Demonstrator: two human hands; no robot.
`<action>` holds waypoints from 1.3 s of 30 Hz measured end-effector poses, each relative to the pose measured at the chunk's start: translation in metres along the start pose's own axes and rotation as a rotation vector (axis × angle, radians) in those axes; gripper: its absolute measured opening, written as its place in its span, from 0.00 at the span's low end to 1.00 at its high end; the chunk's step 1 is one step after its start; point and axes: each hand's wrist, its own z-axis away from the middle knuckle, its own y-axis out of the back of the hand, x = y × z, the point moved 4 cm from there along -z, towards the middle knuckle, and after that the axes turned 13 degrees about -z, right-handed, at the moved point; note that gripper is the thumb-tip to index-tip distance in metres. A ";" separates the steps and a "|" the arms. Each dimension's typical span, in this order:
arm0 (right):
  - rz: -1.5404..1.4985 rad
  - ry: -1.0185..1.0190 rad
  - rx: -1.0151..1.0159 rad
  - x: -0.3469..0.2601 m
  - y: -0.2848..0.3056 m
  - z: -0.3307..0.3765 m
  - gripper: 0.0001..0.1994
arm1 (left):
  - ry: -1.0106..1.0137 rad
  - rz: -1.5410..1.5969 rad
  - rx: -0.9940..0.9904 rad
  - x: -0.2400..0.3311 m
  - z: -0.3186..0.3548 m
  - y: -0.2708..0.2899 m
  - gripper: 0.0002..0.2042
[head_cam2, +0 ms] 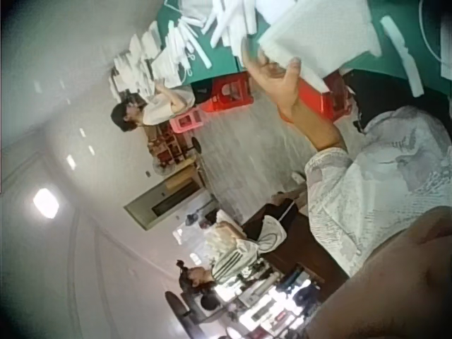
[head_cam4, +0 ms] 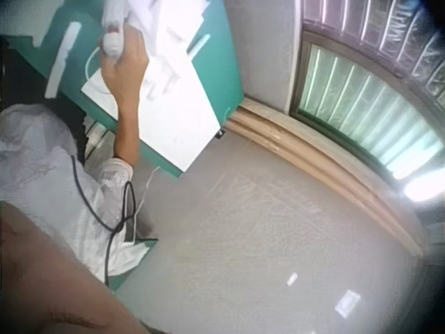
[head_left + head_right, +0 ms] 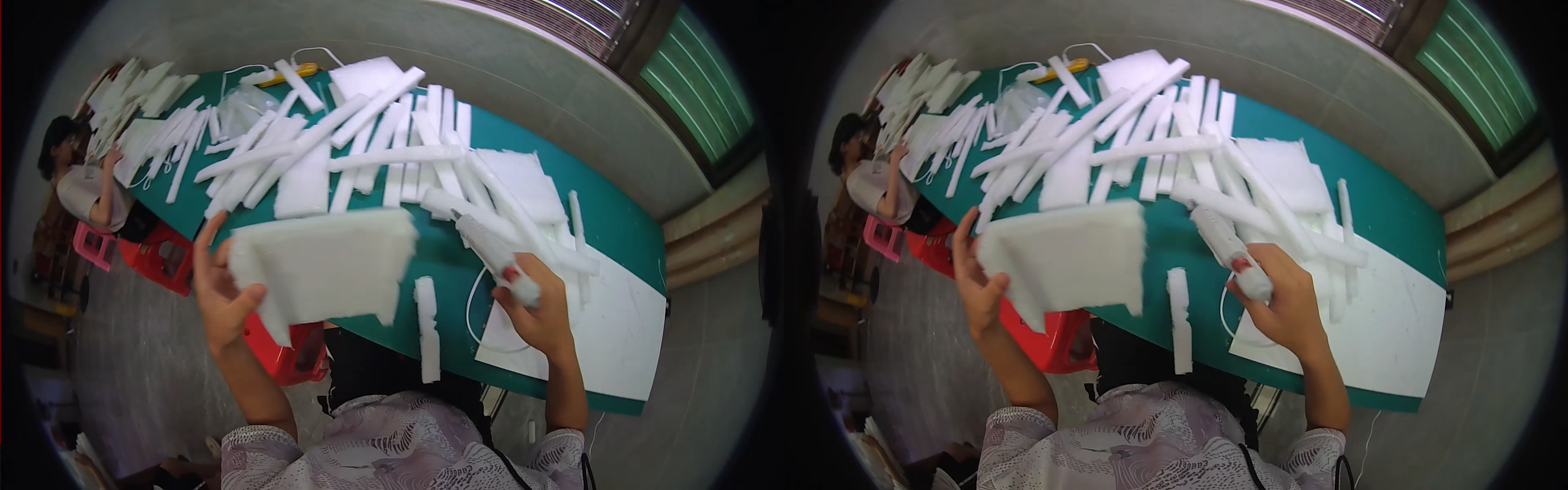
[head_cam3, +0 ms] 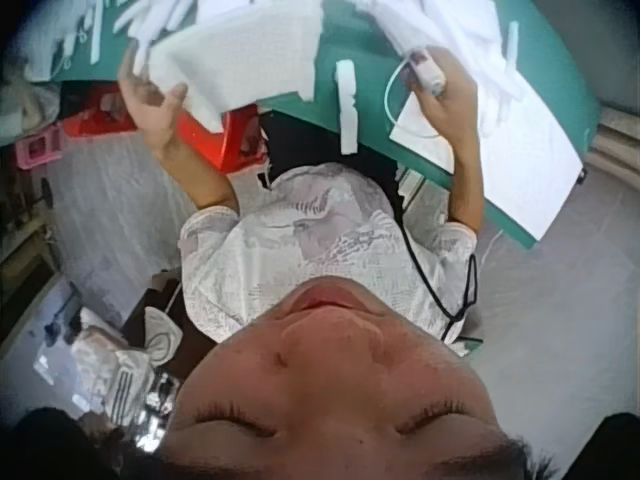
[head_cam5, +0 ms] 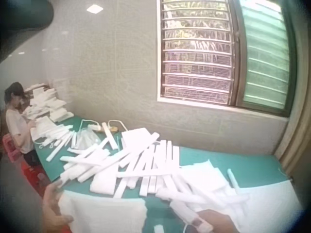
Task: The person assembles foam packaging boxes by applying glue with a hot glue gun onto foam strips and attaching them along the edges of foam bases by hand.
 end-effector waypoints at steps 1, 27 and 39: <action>0.000 -0.018 0.014 0.010 0.000 0.004 0.17 | -0.008 -0.033 0.051 -0.003 0.001 0.007 0.48; 0.047 -0.309 -0.199 -0.002 -0.089 0.057 0.26 | 0.002 0.078 -0.050 -0.013 0.020 0.016 0.46; -0.196 0.166 -0.396 -0.086 -0.024 -0.044 0.18 | -0.172 0.192 -0.423 -0.002 0.024 -0.026 0.51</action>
